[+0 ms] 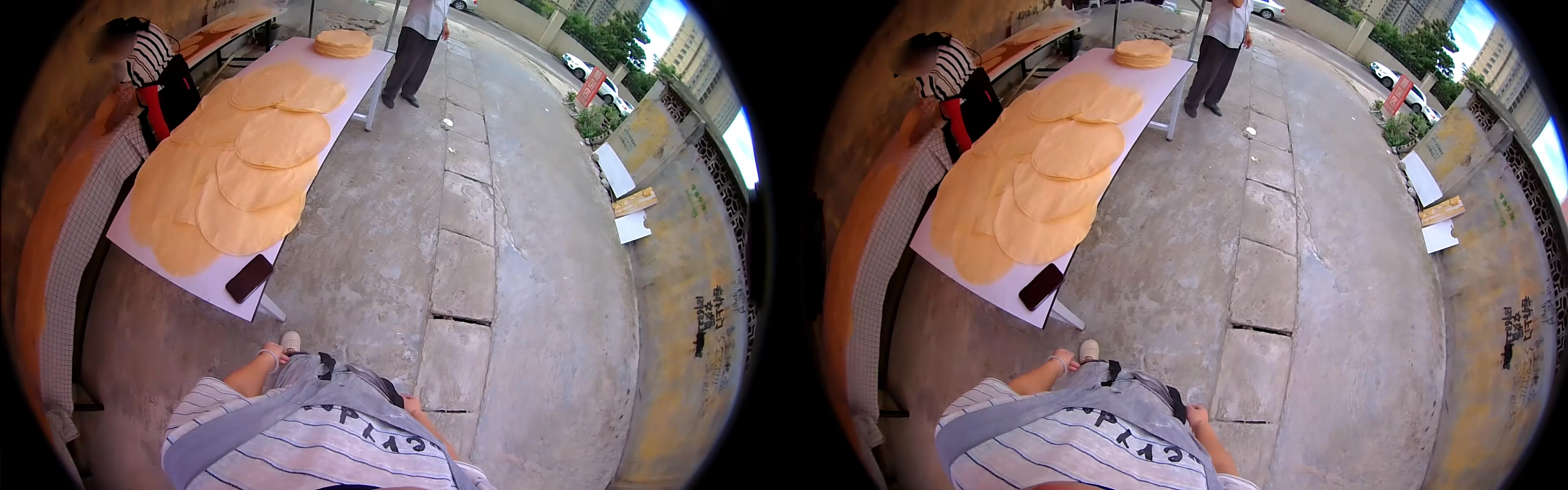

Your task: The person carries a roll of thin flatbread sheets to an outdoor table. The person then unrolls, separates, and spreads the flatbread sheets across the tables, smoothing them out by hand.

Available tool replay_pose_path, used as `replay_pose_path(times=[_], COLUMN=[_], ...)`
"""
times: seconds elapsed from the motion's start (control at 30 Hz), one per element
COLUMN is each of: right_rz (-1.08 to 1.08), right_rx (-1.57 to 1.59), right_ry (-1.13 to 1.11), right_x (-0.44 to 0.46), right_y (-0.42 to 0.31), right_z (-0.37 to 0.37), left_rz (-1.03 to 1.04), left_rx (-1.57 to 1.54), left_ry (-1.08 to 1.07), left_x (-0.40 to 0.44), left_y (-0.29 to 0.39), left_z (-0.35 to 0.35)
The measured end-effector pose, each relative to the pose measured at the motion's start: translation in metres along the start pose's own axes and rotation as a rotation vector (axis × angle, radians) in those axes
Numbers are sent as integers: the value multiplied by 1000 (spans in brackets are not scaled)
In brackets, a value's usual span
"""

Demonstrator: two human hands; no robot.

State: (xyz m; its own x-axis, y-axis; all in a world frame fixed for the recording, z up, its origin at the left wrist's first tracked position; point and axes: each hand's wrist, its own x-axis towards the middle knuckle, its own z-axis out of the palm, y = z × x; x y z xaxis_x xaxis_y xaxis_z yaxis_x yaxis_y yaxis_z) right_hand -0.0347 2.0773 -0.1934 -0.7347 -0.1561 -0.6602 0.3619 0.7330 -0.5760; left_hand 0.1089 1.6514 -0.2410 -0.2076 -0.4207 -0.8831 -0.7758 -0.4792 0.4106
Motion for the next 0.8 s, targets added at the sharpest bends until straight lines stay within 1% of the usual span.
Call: replay_pose_path(times=[0.07, 0.13, 0.17, 0.2, 0.23, 0.27, 0.37, 0.4, 0.47, 0.5, 0.57, 0.6, 0.67, 0.77, 0.8], right_rz=[111, 161, 184, 207, 230, 254, 260, 245, 215, 188, 135, 156, 196, 147, 240], right_rx=[13, 86, 122, 155, 188, 219, 208, 191, 160, 131, 72, 43, -16, 68, 256], right_ry=[-69, -71, -75, -81, -89, -99, -98, -95, -88, -89, -92, -102, -121, -189, -193], right_x=[-8, -6, -4, -3, -2, -1, 10, 13, 9, 9, 9, 8, 3, 17, 28], right_y=[-5, -6, -7, -9, -9, -7, -6, -6, -21, -24, -28, -34, -48, -37, -40], right_z=[-8, -11, -12, -13, -14, -13, -11, -10, -12, -11, -11, -12, -15, -13, -13], left_rz=[12, 22, 97, 170, 240, 488, 468, 437, 376, 337, 258, 192, 62, 201, 193], left_rx=[60, 108, 328, 545, 762, 679, 620, 585, 515, 499, 465, 411, 300, 566, 545], left_ry=[41, 83, 99, 118, 138, 355, 318, 263, 152, 141, 117, 113, 104, 132, 134], left_x=[-4, -5, 9, 45, 63, 50, 36, 34, 69, 67, 48, 39, -13, 7, 7], left_y=[1, -9, -18, -37, -52, -59, -54, -50, -60, -58, -45, -41, -14, -25, -26], left_z=[4, 12, 17, 22, 25, 32, 32, 30, 24, 24, 20, 21, 25, 24, 22])
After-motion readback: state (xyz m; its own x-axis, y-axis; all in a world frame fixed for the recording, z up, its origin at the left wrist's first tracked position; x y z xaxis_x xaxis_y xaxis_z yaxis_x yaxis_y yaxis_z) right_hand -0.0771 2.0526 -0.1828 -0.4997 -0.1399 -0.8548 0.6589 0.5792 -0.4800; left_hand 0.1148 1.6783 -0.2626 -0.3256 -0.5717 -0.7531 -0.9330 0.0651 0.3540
